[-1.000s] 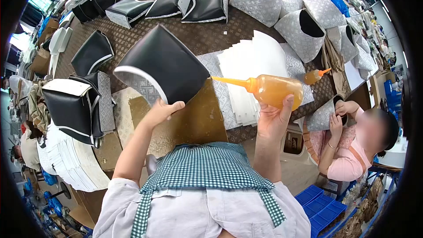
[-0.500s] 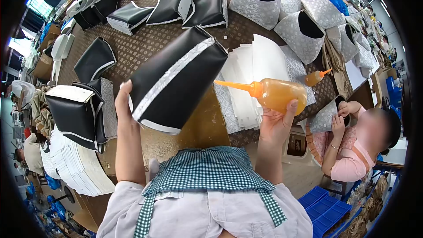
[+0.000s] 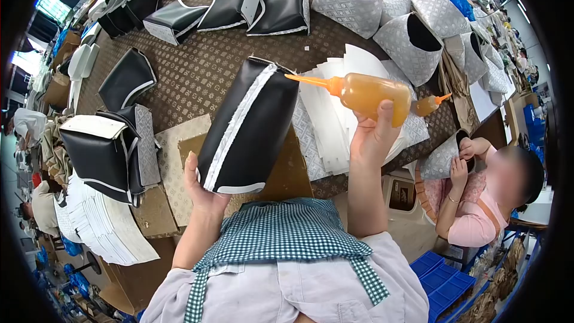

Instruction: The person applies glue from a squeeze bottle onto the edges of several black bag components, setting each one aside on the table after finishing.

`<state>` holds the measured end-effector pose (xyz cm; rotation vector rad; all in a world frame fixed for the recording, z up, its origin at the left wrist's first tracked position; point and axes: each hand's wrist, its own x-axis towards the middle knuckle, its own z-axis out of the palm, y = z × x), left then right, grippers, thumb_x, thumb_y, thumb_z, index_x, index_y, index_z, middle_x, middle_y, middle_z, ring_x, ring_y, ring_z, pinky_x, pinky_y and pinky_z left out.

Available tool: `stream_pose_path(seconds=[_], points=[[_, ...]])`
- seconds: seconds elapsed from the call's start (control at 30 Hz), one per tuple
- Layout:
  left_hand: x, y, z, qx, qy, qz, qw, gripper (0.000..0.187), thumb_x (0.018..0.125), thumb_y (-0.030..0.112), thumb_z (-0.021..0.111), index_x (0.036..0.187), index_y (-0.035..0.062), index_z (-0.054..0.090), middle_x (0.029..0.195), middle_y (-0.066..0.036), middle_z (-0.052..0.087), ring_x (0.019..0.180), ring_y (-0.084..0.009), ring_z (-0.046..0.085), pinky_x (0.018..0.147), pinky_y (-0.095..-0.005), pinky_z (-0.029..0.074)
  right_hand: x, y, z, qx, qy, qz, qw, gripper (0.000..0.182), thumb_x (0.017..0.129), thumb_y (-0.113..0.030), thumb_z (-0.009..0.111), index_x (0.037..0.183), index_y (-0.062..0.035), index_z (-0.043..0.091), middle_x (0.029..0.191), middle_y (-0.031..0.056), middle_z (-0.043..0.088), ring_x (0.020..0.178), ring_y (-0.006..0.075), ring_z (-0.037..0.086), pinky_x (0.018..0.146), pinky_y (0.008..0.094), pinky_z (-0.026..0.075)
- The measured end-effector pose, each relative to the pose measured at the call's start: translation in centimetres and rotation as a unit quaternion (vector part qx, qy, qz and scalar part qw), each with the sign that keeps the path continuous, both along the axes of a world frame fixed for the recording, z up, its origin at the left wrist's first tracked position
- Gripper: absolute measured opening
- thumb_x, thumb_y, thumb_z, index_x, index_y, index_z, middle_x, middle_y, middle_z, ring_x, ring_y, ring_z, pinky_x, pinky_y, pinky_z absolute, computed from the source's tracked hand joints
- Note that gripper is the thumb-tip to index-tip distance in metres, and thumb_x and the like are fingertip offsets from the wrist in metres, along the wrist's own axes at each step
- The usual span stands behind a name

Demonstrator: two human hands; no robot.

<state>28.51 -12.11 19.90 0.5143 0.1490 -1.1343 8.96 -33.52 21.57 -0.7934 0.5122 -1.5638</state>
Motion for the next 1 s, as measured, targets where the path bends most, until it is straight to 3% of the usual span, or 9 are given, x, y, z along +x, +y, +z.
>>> stream_pose_path(seconds=[0.1,0.3,1.0], points=[[0.1,0.2,-0.1,0.006,-0.004,-0.002,1.0,0.061,0.087,0.045,0.051,0.123,-0.0035,0.047,0.121,-0.02,0.055,0.107,-0.031,0.057,0.094,-0.0408,0.046,1.7,-0.7,0.2,0.006,-0.003,0.008,1.0,0.065,0.078,-0.017,0.072,0.127,-0.0051,0.03,0.116,0.0103,0.046,0.104,0.0227,0.055,0.081,0.0384,0.055],[0.2,0.4,0.0,0.023,-0.006,0.002,1.0,0.059,0.086,0.044,0.052,0.123,-0.0018,0.048,0.121,-0.02,0.055,0.107,-0.0311,0.057,0.094,-0.0408,0.046,3.3,-1.5,0.0,0.009,0.034,0.0,0.999,0.065,0.078,-0.012,0.071,0.127,-0.005,0.03,0.117,0.0109,0.046,0.103,0.0232,0.056,0.078,0.039,0.056],[0.0,0.3,0.2,0.026,0.002,0.005,1.0,0.058,0.086,0.044,0.053,0.12,-0.0037,0.051,0.12,-0.022,0.056,0.107,-0.0324,0.056,0.097,-0.0422,0.042,2.5,1.0,-0.5,0.055,0.017,0.089,0.994,0.052,0.081,-0.021,0.069,0.12,-0.0055,0.038,0.111,0.01,0.052,0.097,0.0232,0.06,0.075,0.0407,0.057]])
